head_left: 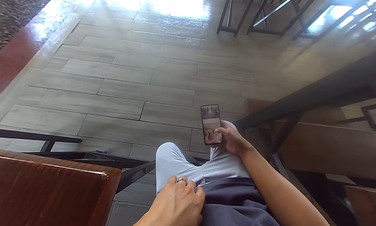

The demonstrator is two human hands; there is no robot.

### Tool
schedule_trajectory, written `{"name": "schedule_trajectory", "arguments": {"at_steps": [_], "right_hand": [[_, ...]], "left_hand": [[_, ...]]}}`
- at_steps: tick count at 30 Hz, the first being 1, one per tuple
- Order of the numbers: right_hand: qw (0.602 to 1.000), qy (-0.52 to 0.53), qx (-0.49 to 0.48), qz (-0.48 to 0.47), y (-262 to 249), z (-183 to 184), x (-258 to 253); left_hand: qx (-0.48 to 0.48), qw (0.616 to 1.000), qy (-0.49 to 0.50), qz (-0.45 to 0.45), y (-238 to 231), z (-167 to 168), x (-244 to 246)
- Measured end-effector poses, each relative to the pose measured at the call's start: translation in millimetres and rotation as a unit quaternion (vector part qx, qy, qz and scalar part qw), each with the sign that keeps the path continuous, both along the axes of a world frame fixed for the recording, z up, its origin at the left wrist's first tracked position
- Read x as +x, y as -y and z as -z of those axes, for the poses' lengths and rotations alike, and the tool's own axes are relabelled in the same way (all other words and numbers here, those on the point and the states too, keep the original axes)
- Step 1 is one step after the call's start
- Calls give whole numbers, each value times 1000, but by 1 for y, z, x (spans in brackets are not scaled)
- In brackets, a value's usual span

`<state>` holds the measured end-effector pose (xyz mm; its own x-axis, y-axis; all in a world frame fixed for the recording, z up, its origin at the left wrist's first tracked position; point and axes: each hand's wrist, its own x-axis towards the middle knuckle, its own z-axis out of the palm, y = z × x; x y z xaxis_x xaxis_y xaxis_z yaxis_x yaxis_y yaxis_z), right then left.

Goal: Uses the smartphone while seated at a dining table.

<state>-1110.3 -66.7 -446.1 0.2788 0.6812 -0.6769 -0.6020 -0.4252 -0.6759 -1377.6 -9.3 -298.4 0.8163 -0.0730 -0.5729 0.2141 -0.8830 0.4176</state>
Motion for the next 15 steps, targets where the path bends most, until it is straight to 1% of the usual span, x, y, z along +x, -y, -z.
{"name": "schedule_trajectory", "arguments": {"at_steps": [5, 8, 15], "right_hand": [[1000, -9, -9, 9, -1, 1, 1], [1000, 11, -23, 14, 0, -2, -3], [999, 12, -33, 24, -1, -4, -3]], "left_hand": [[2, 1000, 0, -3, 1, 1, 0], [1, 1000, 1, -4, 1, 0, 0], [3, 1000, 5, -2, 1, 1, -1]]}}
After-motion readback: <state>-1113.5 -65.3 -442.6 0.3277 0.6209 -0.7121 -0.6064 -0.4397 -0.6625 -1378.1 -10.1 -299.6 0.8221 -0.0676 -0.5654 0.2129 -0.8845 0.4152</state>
